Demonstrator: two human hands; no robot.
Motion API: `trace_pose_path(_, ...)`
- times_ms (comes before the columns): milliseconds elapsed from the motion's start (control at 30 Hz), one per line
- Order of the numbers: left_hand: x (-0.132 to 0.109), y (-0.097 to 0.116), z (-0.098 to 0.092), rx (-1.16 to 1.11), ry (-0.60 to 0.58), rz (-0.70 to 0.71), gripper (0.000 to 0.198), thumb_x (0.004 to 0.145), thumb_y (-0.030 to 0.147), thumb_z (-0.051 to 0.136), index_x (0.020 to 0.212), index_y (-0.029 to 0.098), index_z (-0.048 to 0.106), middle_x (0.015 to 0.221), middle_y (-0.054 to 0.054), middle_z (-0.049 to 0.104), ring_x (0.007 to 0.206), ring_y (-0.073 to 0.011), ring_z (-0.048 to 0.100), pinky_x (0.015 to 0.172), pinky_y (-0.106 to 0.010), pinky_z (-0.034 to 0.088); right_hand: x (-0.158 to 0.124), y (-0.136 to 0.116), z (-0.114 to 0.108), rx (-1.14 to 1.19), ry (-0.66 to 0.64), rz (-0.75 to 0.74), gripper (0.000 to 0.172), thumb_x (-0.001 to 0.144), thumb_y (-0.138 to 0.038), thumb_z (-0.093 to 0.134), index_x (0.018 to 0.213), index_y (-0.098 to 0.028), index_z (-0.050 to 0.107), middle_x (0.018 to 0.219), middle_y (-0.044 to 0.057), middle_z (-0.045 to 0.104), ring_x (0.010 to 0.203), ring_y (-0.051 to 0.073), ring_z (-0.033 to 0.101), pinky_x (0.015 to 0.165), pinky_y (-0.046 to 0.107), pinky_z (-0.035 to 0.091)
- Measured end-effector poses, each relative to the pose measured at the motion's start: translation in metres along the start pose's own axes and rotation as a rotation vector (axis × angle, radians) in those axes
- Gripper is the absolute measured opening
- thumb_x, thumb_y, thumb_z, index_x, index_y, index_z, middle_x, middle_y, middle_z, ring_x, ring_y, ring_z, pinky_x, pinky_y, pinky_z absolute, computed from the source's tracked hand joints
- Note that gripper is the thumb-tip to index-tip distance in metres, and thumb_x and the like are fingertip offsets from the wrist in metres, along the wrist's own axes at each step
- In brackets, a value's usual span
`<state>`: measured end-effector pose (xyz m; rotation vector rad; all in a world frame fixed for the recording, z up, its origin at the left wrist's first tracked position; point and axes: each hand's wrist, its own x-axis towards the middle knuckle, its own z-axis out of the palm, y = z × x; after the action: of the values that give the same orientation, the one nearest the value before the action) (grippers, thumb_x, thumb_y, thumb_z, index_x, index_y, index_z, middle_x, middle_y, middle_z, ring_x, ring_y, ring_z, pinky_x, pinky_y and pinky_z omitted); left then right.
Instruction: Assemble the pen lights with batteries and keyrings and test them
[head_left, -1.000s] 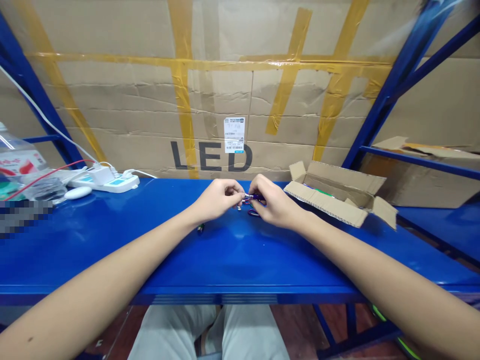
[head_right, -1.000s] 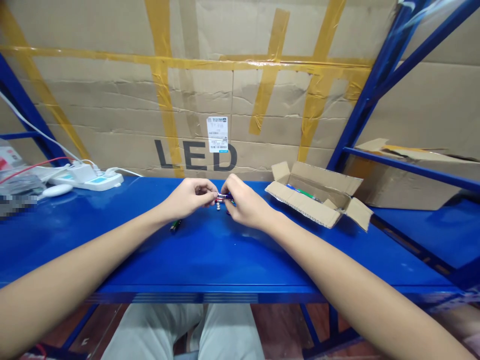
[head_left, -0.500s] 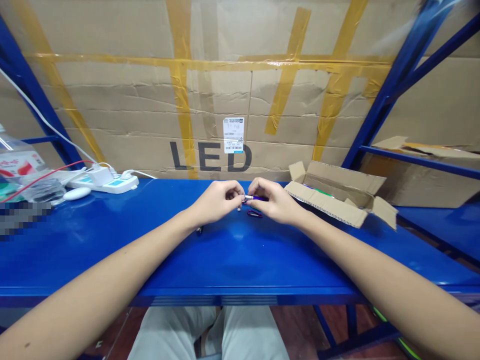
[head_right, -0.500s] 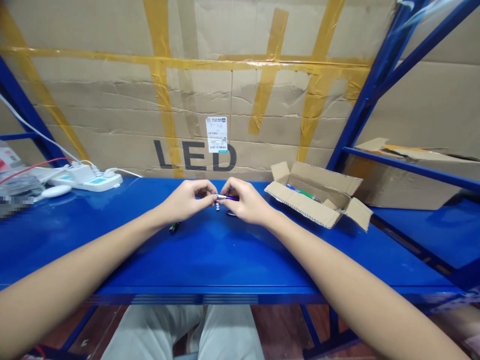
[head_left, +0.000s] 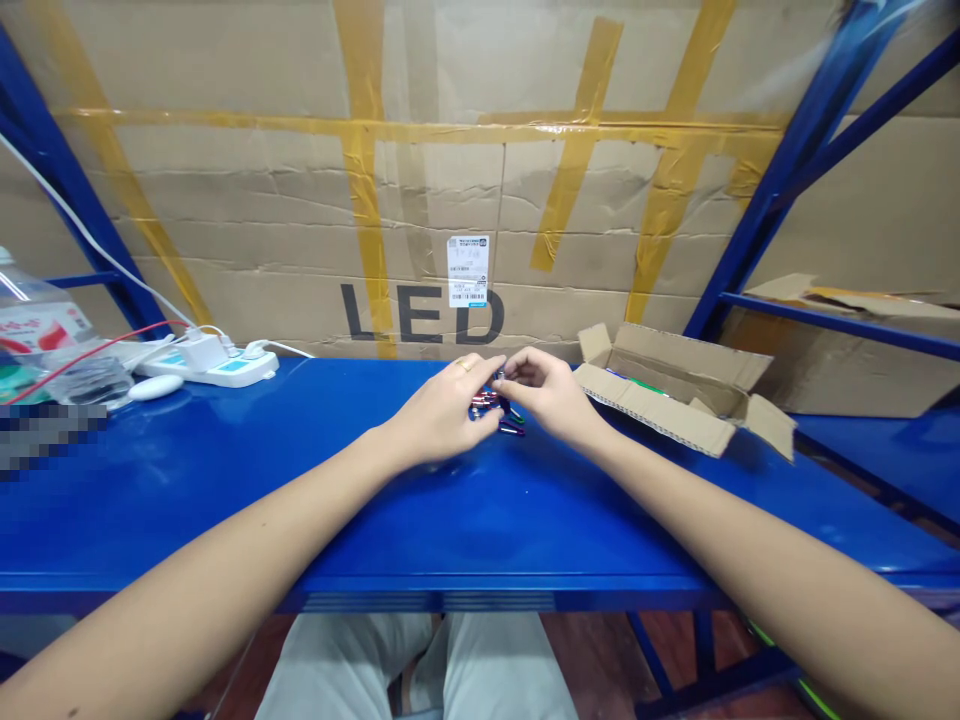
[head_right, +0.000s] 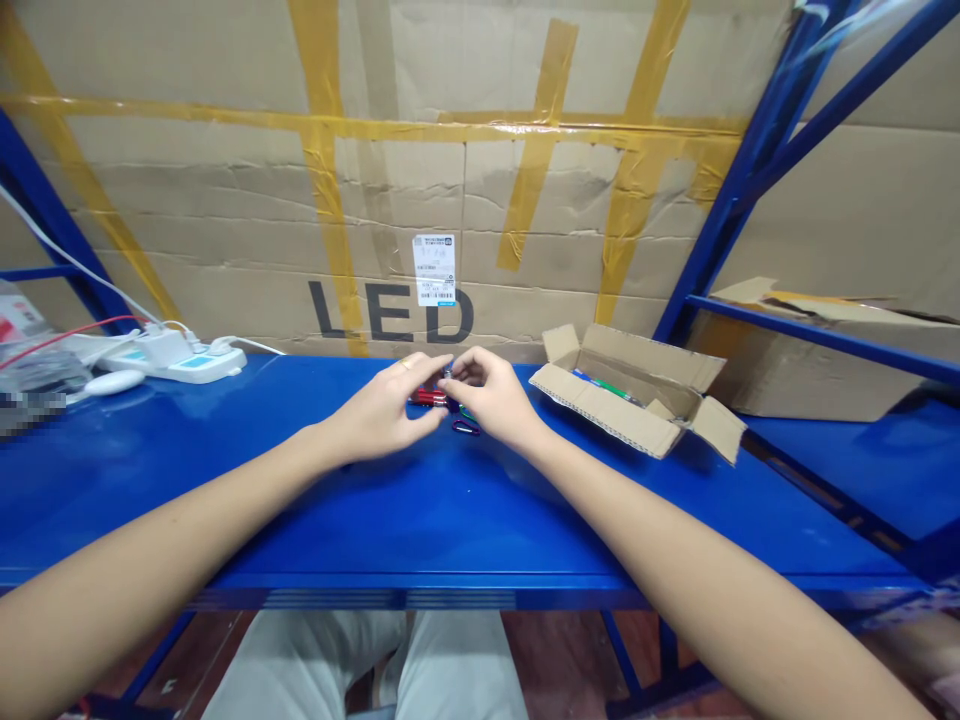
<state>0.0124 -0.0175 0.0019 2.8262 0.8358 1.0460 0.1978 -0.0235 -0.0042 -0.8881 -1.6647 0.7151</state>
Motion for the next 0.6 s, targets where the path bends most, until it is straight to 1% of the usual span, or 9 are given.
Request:
trace_pose_path(67,0.000,-0.001,0.000,0.067,-0.069,0.010,0.063,0.082,0.031,0.066,0.139,0.017,0.045,0.122,-0.014,0.060,0.117,-0.0304,0.055,0.097,-0.043,0.047,0.001,0.001,0.001,0.032,0.020,0.061,0.029,0.069,-0.035,0.077,0.077,-0.019,0.054,0.073,0.000,0.064,0.072,0.016,0.062,0.071,0.034,0.052)
trace_pose_path(100,0.000,-0.002,0.000,0.091,-0.091,0.004,0.066,0.081,0.032,0.067,0.140,0.017,0.043,0.124,-0.015,0.058,0.119,-0.0315,0.054,0.097,-0.044,0.046,0.001,0.002,0.001,0.044,0.019,0.091,0.029,0.068,-0.036,0.077,0.077,-0.019,0.055,0.072,0.000,0.064,0.070,0.016,0.062,0.071,0.034,0.052)
trace_pose_path(233,0.000,-0.004,0.001,0.071,-0.105,-0.033,0.055,0.079,0.030,0.067,0.129,0.018,0.050,0.124,-0.014,0.059,0.118,-0.0318,0.055,0.096,-0.044,0.047,0.000,0.004,0.005,0.080,0.004,0.163,0.034,0.066,-0.040,0.080,0.077,-0.019,0.057,0.069,0.000,0.065,0.066,0.016,0.062,0.067,0.033,0.052)
trace_pose_path(267,0.000,-0.004,0.002,0.030,-0.094,-0.050,0.053,0.077,0.028,0.068,0.127,0.018,0.050,0.124,-0.014,0.059,0.117,-0.0313,0.056,0.095,-0.043,0.048,0.001,0.005,0.005,0.080,0.006,0.163,0.034,0.066,-0.041,0.080,0.077,-0.019,0.057,0.069,0.001,0.066,0.067,0.017,0.063,0.068,0.033,0.052)
trace_pose_path(333,0.000,-0.004,0.003,-0.107,-0.064,-0.113,0.057,0.075,0.025,0.069,0.127,0.019,0.048,0.120,-0.013,0.061,0.110,-0.0288,0.060,0.092,-0.041,0.049,0.001,0.004,0.003,0.027,0.019,0.137,0.030,0.074,-0.043,0.074,0.077,-0.019,0.057,0.072,0.003,0.066,0.069,0.018,0.063,0.069,0.034,0.052)
trace_pose_path(400,0.001,-0.005,0.004,-0.317,-0.021,-0.219,0.064,0.072,0.020,0.069,0.131,0.019,0.042,0.112,-0.010,0.063,0.099,-0.0243,0.064,0.084,-0.038,0.052,0.003,0.003,-0.004,-0.171,0.009,0.060,0.023,0.085,-0.039,0.063,0.077,-0.018,0.058,0.074,0.004,0.066,0.072,0.018,0.063,0.070,0.034,0.050)
trace_pose_path(433,0.002,-0.006,0.004,-0.447,0.008,-0.288,0.068,0.071,0.017,0.069,0.132,0.019,0.040,0.108,-0.009,0.064,0.093,-0.0218,0.065,0.079,-0.036,0.053,0.003,0.003,-0.008,-0.329,-0.027,0.007,0.020,0.088,-0.034,0.059,0.076,-0.018,0.060,0.074,0.005,0.066,0.072,0.018,0.061,0.070,0.034,0.048)
trace_pose_path(500,0.006,-0.007,0.002,-0.720,0.078,-0.449,0.073,0.068,0.010,0.067,0.133,0.019,0.035,0.101,-0.007,0.063,0.081,-0.0180,0.066,0.070,-0.033,0.054,0.003,0.001,-0.016,-0.656,-0.213,-0.080,0.014,0.085,-0.023,0.060,0.073,-0.018,0.065,0.075,0.005,0.064,0.071,0.018,0.058,0.069,0.033,0.045)
trace_pose_path(600,0.011,-0.009,-0.003,-1.043,0.180,-0.664,0.076,0.064,-0.002,0.058,0.133,0.019,0.034,0.096,-0.006,0.061,0.070,-0.0156,0.066,0.063,-0.032,0.054,0.000,-0.001,-0.022,-0.870,-0.495,-0.085,0.009,0.081,-0.017,0.063,0.078,-0.019,0.072,0.082,0.007,0.065,0.074,0.019,0.059,0.070,0.032,0.043)
